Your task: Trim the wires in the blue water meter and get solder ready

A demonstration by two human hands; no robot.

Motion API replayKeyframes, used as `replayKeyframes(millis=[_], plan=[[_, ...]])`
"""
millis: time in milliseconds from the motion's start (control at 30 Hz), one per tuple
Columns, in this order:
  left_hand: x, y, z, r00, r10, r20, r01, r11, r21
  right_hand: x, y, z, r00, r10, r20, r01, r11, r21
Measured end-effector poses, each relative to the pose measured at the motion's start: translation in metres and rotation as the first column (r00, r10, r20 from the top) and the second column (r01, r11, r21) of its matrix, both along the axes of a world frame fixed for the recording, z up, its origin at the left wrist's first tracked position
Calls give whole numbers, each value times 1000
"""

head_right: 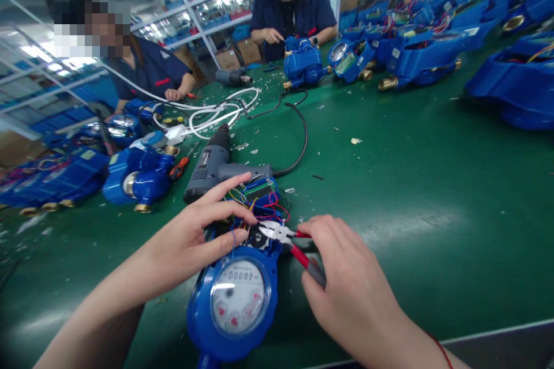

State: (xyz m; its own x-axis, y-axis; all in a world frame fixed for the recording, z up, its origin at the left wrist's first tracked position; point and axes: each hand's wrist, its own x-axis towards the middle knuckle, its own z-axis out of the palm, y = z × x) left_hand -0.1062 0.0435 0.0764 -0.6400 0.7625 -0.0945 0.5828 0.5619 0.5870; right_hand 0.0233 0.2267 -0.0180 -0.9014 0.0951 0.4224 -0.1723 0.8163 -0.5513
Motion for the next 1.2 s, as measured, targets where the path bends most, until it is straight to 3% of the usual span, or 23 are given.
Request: replayKeyframes(millis=[133,300,467,533,633,800,1200], plan=[[4,10,1,998,59,-6,-58,996,70,-1,1,4,996,-26,-85,36,991,129],[9,23,0,986,164,-34,-164,987,3,-5,1,10,991,-21,-134,58,959,276],[2,25,0,981,178,73,-186,972,140,-4,8,13,974,-42,-221,116,935,336],[-3,23,-1,975,195,110,-214,956,199,-3,13,12,975,-68,-209,127,952,280],[-10,19,-6,969,205,141,-236,933,271,0,16,11,993,-70,-95,78,993,84],[-14,8,-17,976,160,148,-200,926,319,5,4,9,992,97,77,-85,986,-145],[-11,-7,-31,970,115,216,-195,895,401,4,-9,0,969,153,195,-102,963,-249]])
